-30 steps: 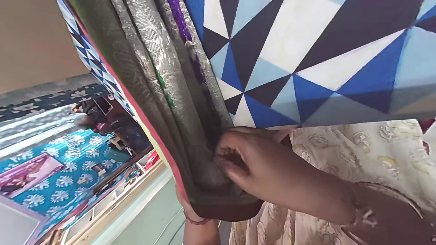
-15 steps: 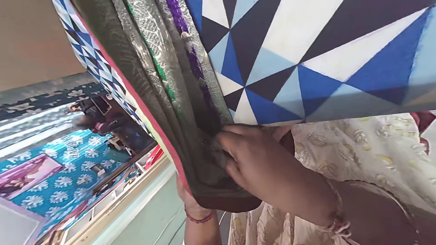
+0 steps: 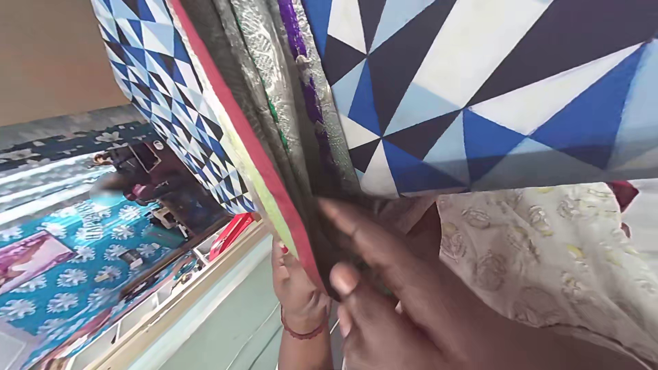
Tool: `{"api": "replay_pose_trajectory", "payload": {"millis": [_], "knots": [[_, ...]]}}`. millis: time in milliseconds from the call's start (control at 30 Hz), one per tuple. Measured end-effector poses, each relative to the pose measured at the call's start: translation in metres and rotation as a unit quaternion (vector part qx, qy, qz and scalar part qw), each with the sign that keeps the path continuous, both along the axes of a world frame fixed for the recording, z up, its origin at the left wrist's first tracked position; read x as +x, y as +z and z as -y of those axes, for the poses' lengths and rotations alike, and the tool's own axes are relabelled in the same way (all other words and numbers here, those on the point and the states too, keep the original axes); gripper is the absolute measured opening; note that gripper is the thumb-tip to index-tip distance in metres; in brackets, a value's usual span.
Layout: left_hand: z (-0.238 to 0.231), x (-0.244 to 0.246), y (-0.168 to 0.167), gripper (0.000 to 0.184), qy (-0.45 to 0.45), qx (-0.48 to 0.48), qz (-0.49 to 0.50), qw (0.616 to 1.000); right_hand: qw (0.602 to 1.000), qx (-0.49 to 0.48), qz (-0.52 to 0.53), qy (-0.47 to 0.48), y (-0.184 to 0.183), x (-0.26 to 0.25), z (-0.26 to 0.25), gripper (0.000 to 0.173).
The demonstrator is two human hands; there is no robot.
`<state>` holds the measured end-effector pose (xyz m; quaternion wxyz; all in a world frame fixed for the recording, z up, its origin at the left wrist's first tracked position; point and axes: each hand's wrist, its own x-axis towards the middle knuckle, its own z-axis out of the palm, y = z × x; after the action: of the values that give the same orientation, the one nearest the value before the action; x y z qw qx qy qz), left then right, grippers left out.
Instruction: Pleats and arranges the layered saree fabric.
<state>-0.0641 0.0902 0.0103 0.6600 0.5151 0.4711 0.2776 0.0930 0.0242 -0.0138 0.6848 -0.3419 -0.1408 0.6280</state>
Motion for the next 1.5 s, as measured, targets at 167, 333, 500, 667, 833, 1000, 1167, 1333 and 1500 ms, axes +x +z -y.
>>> {"api": "replay_pose_trajectory", "payload": {"millis": [167, 333, 500, 667, 833, 1000, 1167, 1333, 1500], "knots": [[0.0, -0.013, -0.007, 0.026, -0.033, 0.056, -0.095, 0.993, 0.996, 0.037, 0.079, 0.006, 0.0, -0.012, 0.001, 0.041], [-0.002, -0.013, -0.013, 0.028, -0.054, 0.013, -0.033, 0.998, 0.996, 0.036, 0.085, 0.002, -0.002, -0.013, 0.002, 0.046], [0.0, -0.008, -0.017, 0.024, -0.052, -0.023, -0.024, 0.998, 0.997, 0.003, 0.077, -0.01, 0.001, -0.016, 0.006, 0.058], [0.001, -0.009, -0.017, 0.025, -0.053, 0.006, -0.104, 0.993, 0.997, -0.014, 0.073, -0.035, 0.001, -0.019, 0.007, 0.055], [-0.001, 0.0, -0.013, 0.023, -0.064, 0.014, -0.142, 0.988, 0.997, -0.022, 0.066, -0.028, -0.001, -0.018, 0.009, 0.053], [0.002, -0.064, -0.029, 0.033, -0.098, 0.078, -0.187, 0.974, 0.997, -0.032, 0.067, -0.024, -0.003, -0.02, 0.01, 0.05], [-0.001, -0.051, -0.027, 0.039, -0.096, 0.049, -0.149, 0.983, 0.997, -0.04, 0.066, -0.027, -0.004, -0.018, 0.007, 0.046], [0.001, 0.007, -0.012, 0.021, -0.044, 0.0, -0.146, 0.988, 0.995, -0.048, 0.089, -0.023, -0.001, -0.017, 0.007, 0.048], [0.0, -0.007, -0.024, 0.028, -0.07, 0.002, -0.122, 0.99, 0.992, -0.049, 0.111, -0.02, -0.007, -0.022, 0.006, 0.05]]}}
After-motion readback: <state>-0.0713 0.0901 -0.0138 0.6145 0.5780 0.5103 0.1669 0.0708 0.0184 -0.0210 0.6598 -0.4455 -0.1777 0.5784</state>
